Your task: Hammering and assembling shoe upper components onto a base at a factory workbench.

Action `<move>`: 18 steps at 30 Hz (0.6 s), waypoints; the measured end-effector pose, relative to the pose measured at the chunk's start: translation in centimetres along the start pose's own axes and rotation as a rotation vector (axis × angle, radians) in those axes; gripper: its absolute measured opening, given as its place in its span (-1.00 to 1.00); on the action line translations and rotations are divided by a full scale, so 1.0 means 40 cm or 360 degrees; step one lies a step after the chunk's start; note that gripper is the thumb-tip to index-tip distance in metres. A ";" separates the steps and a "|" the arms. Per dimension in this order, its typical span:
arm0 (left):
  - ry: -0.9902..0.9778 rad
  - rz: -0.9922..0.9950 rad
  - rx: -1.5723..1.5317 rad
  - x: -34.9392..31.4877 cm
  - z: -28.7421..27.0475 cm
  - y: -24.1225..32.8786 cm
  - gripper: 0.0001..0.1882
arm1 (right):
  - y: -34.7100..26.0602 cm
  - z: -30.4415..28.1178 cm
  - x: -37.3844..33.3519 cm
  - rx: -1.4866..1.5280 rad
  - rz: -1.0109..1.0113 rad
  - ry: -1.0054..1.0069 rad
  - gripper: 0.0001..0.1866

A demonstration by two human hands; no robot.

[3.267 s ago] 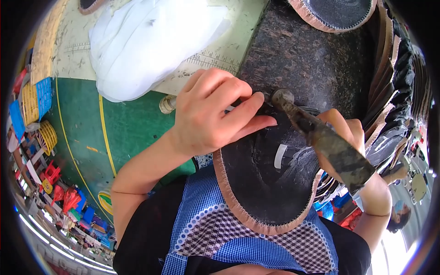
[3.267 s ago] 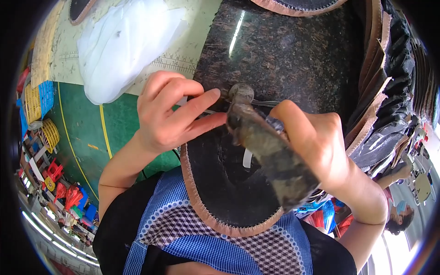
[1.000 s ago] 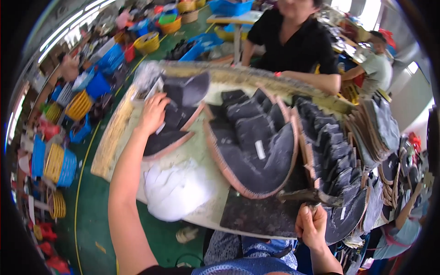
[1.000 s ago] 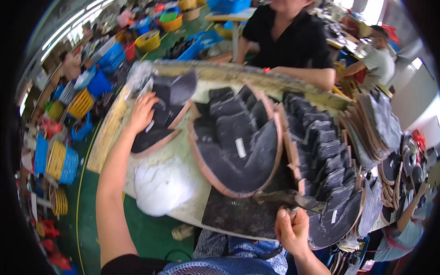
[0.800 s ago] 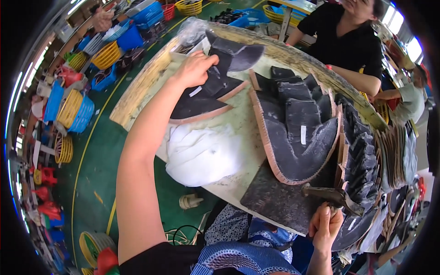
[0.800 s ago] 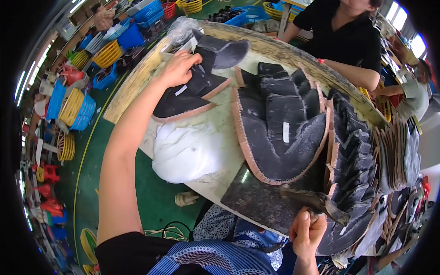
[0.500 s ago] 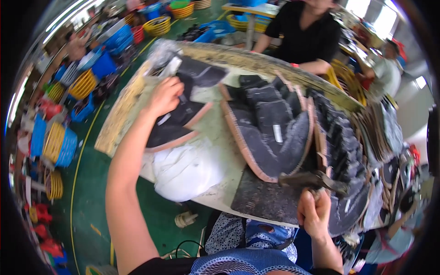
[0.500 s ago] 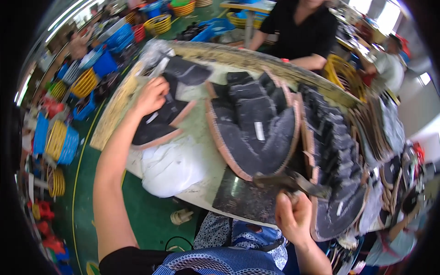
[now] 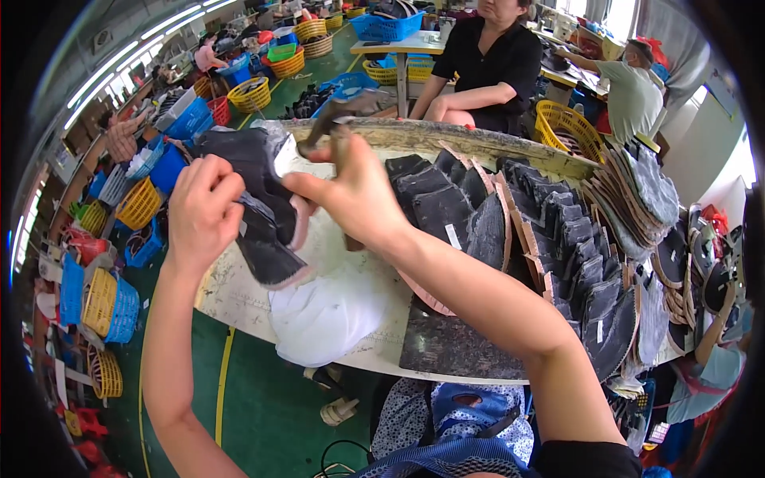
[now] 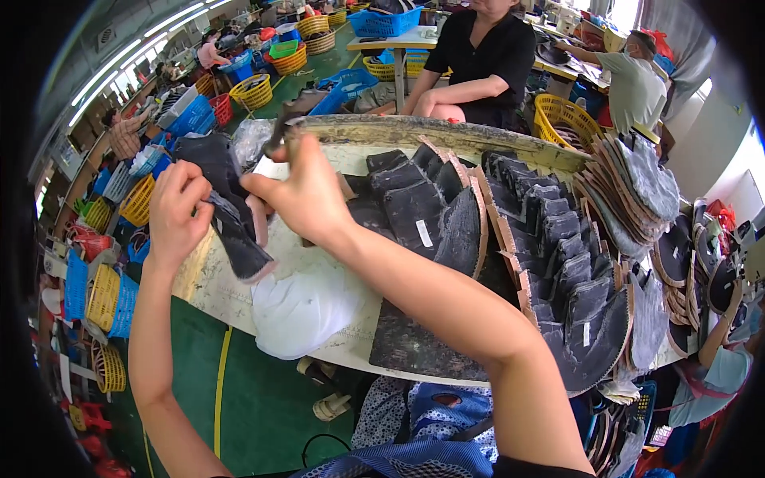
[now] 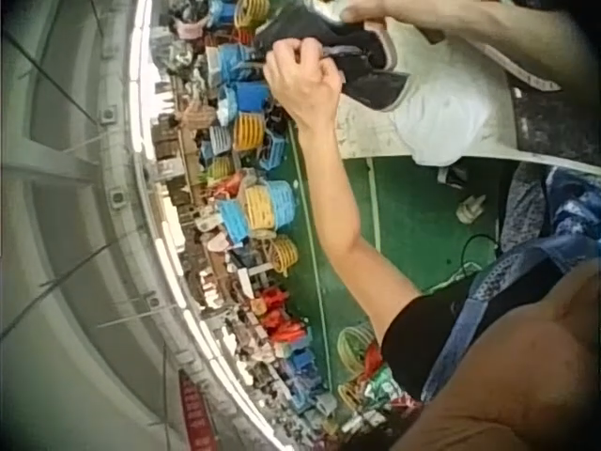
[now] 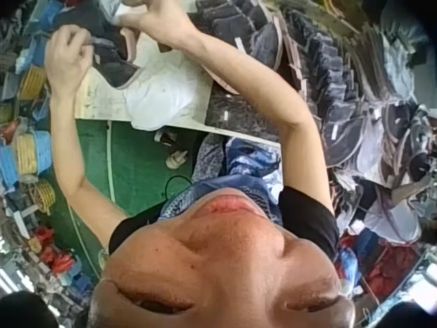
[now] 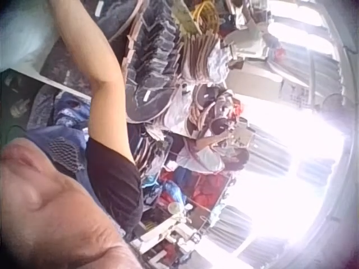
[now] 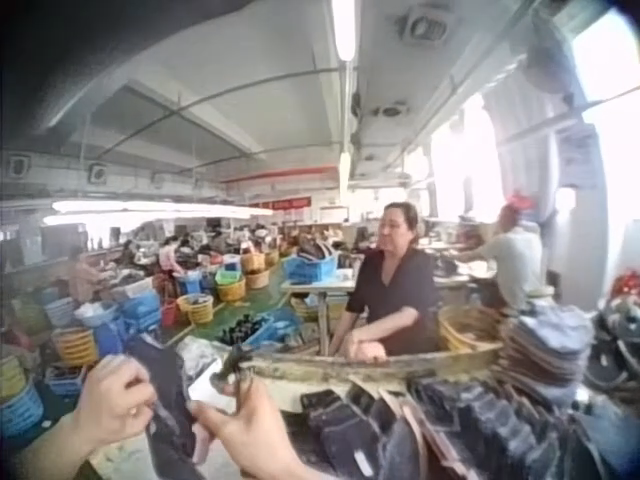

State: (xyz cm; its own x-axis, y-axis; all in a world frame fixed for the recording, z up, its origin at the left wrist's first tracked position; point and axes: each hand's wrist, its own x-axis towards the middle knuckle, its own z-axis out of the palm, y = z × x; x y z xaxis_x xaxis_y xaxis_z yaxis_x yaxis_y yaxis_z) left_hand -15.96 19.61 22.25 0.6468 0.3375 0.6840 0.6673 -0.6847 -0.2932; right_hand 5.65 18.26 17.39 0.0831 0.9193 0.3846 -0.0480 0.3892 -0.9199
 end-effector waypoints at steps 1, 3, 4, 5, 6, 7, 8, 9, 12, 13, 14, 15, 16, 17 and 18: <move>-0.0065 0.0071 0.0042 0.004 -0.022 0.021 -0.76 | -0.009 0.026 0.017 0.0005 0.0152 -0.0107 -0.44; -0.0077 0.0092 0.0115 -0.019 -0.038 0.044 -0.76 | -0.020 0.079 0.017 0.0353 0.0350 -0.0239 -0.42; -0.0089 0.0079 0.0126 -0.036 -0.047 0.047 -0.76 | -0.022 0.100 0.001 0.0443 0.0408 -0.0269 -0.50; -0.0106 0.0130 0.0158 -0.055 -0.052 0.049 -0.78 | -0.021 0.118 -0.014 0.0531 0.0468 -0.0297 -0.58; -0.0125 0.0181 0.0188 -0.075 -0.058 0.052 -0.79 | -0.006 0.136 -0.023 0.0528 0.0493 -0.0324 -0.61; -0.0130 0.0180 0.0185 -0.090 -0.064 0.055 -0.79 | 0.013 0.151 -0.020 0.0530 0.0498 -0.0323 -0.61; -0.0047 0.0247 0.0161 -0.105 -0.066 0.059 -0.80 | 0.044 0.164 -0.011 0.0409 0.0500 -0.0215 -0.57; 0.0030 0.0312 0.0139 -0.123 -0.071 0.061 -0.82 | 0.076 0.170 -0.001 0.0292 0.0505 -0.0111 -0.54; -0.0062 0.0272 -0.0121 -0.200 -0.151 0.060 -0.83 | 0.158 0.152 0.032 0.0055 0.0697 0.0015 -0.50; -0.0074 0.0250 -0.0221 -0.226 -0.171 0.062 -0.82 | 0.178 0.122 0.048 -0.0018 0.0708 0.0064 -0.53; -0.0024 0.0183 -0.0275 -0.239 -0.187 0.069 -0.78 | 0.259 0.081 0.079 -0.0142 0.0673 0.0135 -0.60; 0.0000 0.0148 -0.0279 -0.263 -0.227 0.072 -0.78 | 0.309 0.066 0.093 -0.0359 0.0673 0.0214 -0.65; 0.0090 0.0043 -0.0276 -0.282 -0.257 0.085 -0.81 | 0.394 0.042 0.116 -0.0390 0.0621 0.0271 -0.66; 0.0163 -0.0075 -0.0260 -0.322 -0.299 0.097 -0.83 | 0.383 0.051 0.103 -0.0503 0.0645 0.0279 -0.68; 0.0269 -0.0206 -0.0305 -0.349 -0.325 0.111 -0.84 | 0.407 0.041 0.106 -0.0410 0.0686 0.0358 -0.67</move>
State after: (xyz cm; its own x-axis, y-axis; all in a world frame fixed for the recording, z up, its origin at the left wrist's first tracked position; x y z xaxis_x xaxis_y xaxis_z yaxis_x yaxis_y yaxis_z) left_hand -26.84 3.46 20.10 0.4796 0.3286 0.8136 0.6478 -0.7580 -0.0757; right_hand 3.59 28.59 4.16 0.3217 0.9463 -0.0311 0.1180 -0.0727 -0.9903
